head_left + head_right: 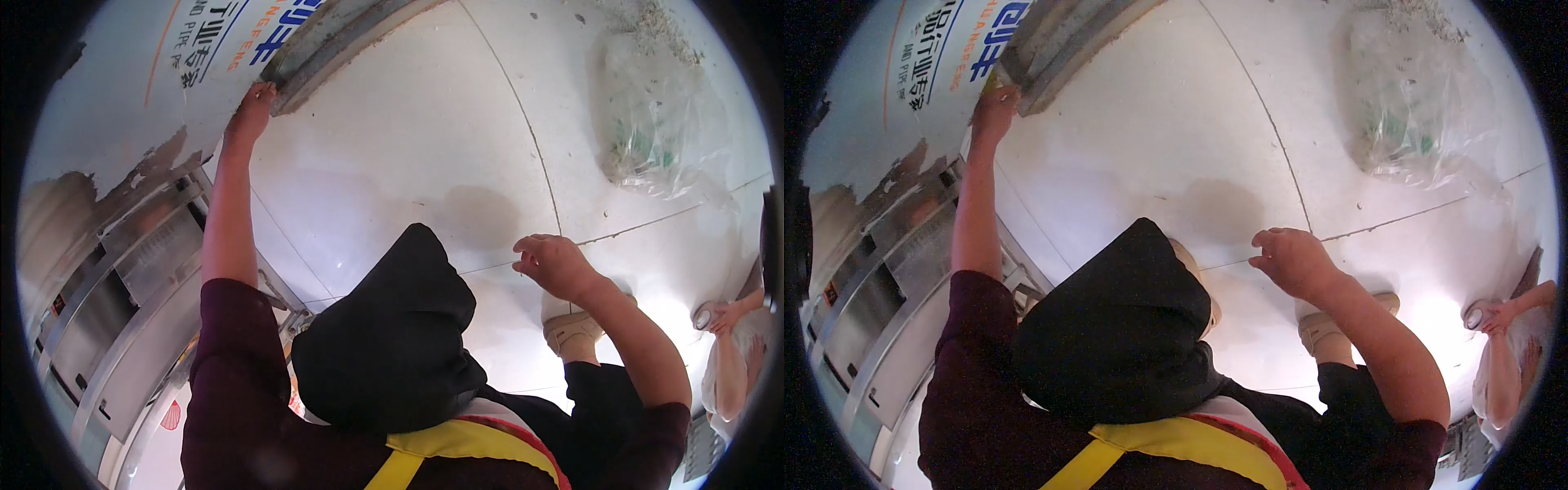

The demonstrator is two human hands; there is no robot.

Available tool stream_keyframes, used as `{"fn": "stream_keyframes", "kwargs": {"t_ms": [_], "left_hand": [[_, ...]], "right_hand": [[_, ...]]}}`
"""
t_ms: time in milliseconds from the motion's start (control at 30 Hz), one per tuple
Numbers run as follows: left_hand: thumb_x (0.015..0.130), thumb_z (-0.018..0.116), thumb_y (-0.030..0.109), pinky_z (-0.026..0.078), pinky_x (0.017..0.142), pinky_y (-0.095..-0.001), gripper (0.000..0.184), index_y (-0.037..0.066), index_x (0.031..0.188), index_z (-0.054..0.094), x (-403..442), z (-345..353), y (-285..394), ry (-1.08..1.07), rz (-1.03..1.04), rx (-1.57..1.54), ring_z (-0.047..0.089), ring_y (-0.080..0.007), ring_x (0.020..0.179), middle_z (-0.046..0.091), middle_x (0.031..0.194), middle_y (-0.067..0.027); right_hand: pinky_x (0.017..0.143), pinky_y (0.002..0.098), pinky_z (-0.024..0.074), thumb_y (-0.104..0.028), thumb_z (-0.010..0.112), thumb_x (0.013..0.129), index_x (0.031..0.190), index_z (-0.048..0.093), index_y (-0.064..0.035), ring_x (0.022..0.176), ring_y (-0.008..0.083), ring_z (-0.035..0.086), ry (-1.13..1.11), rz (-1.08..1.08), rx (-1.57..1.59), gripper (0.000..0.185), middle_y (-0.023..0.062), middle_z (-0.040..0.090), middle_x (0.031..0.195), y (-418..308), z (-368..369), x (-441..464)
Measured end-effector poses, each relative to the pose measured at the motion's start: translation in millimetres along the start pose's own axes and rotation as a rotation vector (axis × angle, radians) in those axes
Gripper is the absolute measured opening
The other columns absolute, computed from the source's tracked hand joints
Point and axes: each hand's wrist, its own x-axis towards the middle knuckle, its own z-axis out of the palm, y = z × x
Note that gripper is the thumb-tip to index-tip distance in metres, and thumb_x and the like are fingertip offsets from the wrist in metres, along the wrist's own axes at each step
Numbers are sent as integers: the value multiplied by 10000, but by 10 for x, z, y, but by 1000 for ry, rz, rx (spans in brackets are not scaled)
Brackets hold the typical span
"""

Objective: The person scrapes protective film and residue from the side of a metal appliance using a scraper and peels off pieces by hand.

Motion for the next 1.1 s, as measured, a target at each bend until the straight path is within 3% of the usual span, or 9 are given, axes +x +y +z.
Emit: {"fn": "stream_keyframes", "kwargs": {"t_ms": [67,167,267,367,467,567,700,867,1100], "left_hand": [[849,611,301,409,544,-255,342,65,1096,612,-76,-330,435,-419,-503,-363,521,-117,643,587,798,-19],[890,579,241,450,762,-273,287,51,1103,615,-343,-290,165,-182,-249,-330,575,-157,838,632,934,-62],[883,561,274,431,861,-343,366,59,1179,573,-439,-262,-59,-36,-60,-200,581,-237,959,634,992,-124],[896,547,261,437,865,-333,340,92,1189,574,-357,-212,-239,26,160,110,581,-252,955,630,1026,-127],[915,515,264,430,885,-336,320,107,1187,580,-274,-126,-254,-81,42,-188,574,-283,984,618,1090,-142],[922,501,279,437,867,-340,321,106,1179,587,-25,-65,-341,-23,238,115,576,-282,980,618,1082,-138],[919,505,287,429,875,-348,318,122,1177,591,238,65,-231,-3,314,87,571,-284,1004,603,1117,-125],[911,523,276,406,917,-329,319,135,1192,582,652,259,513,17,380,89,550,-262,1080,578,1193,-114],[939,469,242,369,971,-303,321,108,1217,553,254,283,-75,60,258,-3,506,-238,1146,557,1231,-93]], "right_hand": [[735,369,495,-230,641,808,986,609,-54,812,273,621,9,-11,-30,253,104,637,830,-9,-1,-11],[739,368,495,-236,640,810,991,605,-48,817,277,622,-9,7,-30,263,108,637,833,-57,4,-30],[751,371,494,-228,639,812,987,605,-40,838,283,619,-32,30,-44,260,115,635,867,-97,11,5],[760,381,490,-236,637,811,984,604,-38,865,291,612,-46,17,-75,265,123,632,892,-170,35,56],[766,393,486,-245,633,810,975,602,-36,885,300,605,-32,-26,-72,268,128,630,907,-267,53,77],[767,398,485,-256,629,810,964,601,-35,896,303,601,-14,-45,-79,271,125,630,914,-315,56,100],[768,398,485,-260,627,811,961,601,-37,899,303,599,-9,-37,-58,270,128,628,914,-347,32,111],[767,400,485,-268,626,808,957,597,-44,899,306,595,-2,-37,-64,271,131,624,912,-331,126,143],[773,412,474,-282,607,813,929,582,-52,899,316,582,91,-48,-38,259,135,611,890,-214,141,-116]]}}
